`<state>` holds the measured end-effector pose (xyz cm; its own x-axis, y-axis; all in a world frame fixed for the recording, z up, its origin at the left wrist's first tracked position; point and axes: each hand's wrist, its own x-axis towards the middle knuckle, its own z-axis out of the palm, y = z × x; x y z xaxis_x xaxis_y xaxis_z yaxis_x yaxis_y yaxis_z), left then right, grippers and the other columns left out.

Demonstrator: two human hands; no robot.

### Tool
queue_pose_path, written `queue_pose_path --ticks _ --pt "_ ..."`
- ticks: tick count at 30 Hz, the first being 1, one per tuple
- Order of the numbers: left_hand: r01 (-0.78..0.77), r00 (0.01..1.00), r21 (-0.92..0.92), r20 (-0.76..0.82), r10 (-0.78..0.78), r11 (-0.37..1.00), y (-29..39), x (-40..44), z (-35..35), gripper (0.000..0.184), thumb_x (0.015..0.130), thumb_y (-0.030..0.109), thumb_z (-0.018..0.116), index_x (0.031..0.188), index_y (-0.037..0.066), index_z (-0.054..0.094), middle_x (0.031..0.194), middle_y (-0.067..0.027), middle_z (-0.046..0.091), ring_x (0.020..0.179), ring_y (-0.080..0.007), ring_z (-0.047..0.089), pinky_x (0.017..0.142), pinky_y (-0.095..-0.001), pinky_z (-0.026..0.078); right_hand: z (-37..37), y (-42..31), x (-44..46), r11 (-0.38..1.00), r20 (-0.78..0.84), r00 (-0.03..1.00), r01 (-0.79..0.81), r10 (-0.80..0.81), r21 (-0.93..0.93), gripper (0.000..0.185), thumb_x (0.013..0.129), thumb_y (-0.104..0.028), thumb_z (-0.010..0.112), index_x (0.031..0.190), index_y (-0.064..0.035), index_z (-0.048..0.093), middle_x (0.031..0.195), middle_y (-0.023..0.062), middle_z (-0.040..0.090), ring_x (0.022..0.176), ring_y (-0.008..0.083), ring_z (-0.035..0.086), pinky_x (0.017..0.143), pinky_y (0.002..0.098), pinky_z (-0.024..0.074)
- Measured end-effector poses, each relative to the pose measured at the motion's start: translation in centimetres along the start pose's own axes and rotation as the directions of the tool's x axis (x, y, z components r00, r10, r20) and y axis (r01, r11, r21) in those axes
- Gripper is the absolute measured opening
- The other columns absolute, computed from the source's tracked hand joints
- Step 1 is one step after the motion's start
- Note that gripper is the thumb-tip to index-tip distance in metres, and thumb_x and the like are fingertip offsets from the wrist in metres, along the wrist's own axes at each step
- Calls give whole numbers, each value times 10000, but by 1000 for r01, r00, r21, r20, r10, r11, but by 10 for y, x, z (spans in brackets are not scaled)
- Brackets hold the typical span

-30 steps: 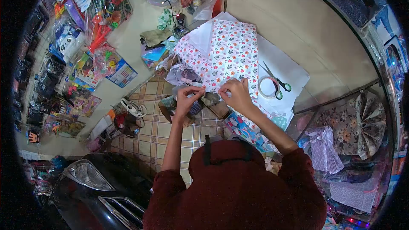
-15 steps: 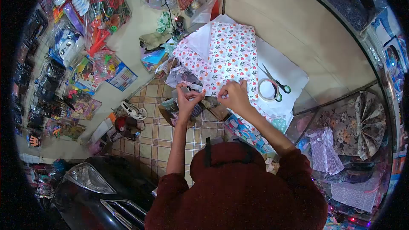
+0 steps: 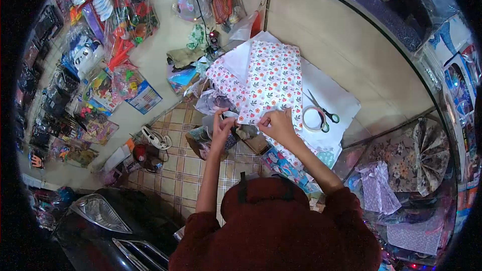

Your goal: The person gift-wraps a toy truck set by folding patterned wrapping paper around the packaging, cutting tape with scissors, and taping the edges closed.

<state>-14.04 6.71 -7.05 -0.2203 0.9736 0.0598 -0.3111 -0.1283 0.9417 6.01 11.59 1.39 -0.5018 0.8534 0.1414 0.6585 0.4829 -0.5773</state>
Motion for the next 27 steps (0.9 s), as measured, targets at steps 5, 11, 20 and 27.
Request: queue_pose_path --ticks 5,11,20,27 --pt "220 974 -99 82 -212 971 -10 -13 5 245 881 195 611 1007 -13 589 934 -104 660 827 -146 625 787 -275 476 9 4 -1 999 -77 996 37 -39 -31 127 683 -215 702 653 -100 659 611 2 633 569 147 565 768 368 268" --pt "137 990 51 25 -139 989 -16 -11 35 233 859 177 642 896 -54 651 833 -121 680 744 -142 649 728 -243 492 2 1 -1 1000 -46 999 11 -11 -8 125 685 -220 696 652 -108 651 621 0 633 609 158 575 763 366 272" --pt "139 990 -1 -7 -139 990 -16 -1 36 188 843 153 658 859 -34 660 792 -116 681 700 -151 656 682 -237 494 -9 6 -8 982 -55 986 163 -159 94 160 718 -146 678 856 -85 626 746 24 634 729 209 596 761 385 352" --pt "198 980 -18 -13 -198 980 -11 -5 37 179 846 148 650 871 -29 655 803 -116 681 698 -146 653 676 -244 493 -10 11 -25 973 -166 959 218 -229 -79 173 721 -123 690 865 -70 609 772 55 606 765 225 591 741 360 384"
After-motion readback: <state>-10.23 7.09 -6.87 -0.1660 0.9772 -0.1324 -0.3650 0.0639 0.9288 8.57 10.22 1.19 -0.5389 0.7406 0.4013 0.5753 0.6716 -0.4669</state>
